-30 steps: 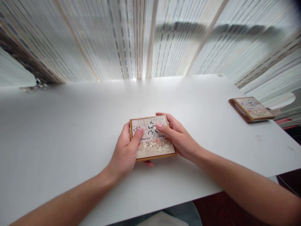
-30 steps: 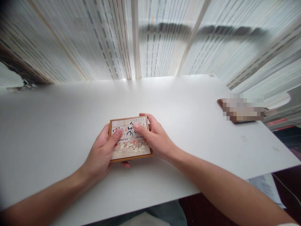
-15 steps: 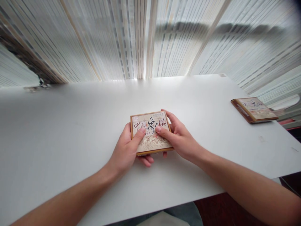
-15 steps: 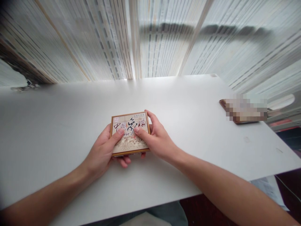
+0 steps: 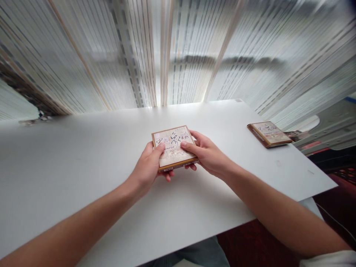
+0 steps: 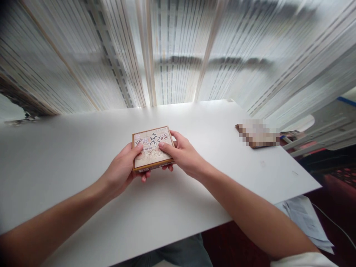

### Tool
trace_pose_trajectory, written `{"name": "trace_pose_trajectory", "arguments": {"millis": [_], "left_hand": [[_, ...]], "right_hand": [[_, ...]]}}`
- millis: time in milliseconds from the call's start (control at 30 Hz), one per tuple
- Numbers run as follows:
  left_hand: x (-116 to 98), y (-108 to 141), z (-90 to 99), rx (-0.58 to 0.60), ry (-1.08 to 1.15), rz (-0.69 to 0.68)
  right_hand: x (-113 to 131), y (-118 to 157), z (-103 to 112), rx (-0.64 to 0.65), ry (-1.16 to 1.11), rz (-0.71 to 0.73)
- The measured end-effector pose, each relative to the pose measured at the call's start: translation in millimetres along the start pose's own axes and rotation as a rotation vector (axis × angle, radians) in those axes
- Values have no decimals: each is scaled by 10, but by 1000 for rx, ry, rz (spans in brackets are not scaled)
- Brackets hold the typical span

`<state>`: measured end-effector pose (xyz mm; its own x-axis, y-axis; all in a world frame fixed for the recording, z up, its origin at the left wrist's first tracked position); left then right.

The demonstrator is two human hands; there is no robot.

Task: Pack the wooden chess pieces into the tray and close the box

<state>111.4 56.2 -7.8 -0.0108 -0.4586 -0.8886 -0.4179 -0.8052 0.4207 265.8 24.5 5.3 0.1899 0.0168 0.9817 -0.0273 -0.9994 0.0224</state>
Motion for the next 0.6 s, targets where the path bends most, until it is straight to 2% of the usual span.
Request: {"name": "trace_pose_trajectory", "arguments": {"millis": [133, 267, 500, 600], "left_hand": [[-136, -115, -194, 110, -12, 21], [-188, -284, -519, 232, -35, 49], [-374, -922, -1221, 158, -53, -41], [-449, -1176, -1519, 148, -44, -74]], "right_hand": [[125, 35, 334, -26, 52, 19], [177, 49, 733, -21, 107, -26], [498, -185, 1693, -201, 187, 39], [609, -245, 2037, -254, 195, 38]]}}
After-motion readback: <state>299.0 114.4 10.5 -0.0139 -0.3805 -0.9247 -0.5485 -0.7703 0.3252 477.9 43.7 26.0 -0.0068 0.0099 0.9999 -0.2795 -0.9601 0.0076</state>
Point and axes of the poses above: each hand's wrist, its own y-axis away from the middle knuckle, its own z-axis out of the back of the hand, x = y × z, the point moved 8 cm from there along -y, towards the middle knuckle, and after that the axes turned 6 degrees about z, right-handed, at the moved point
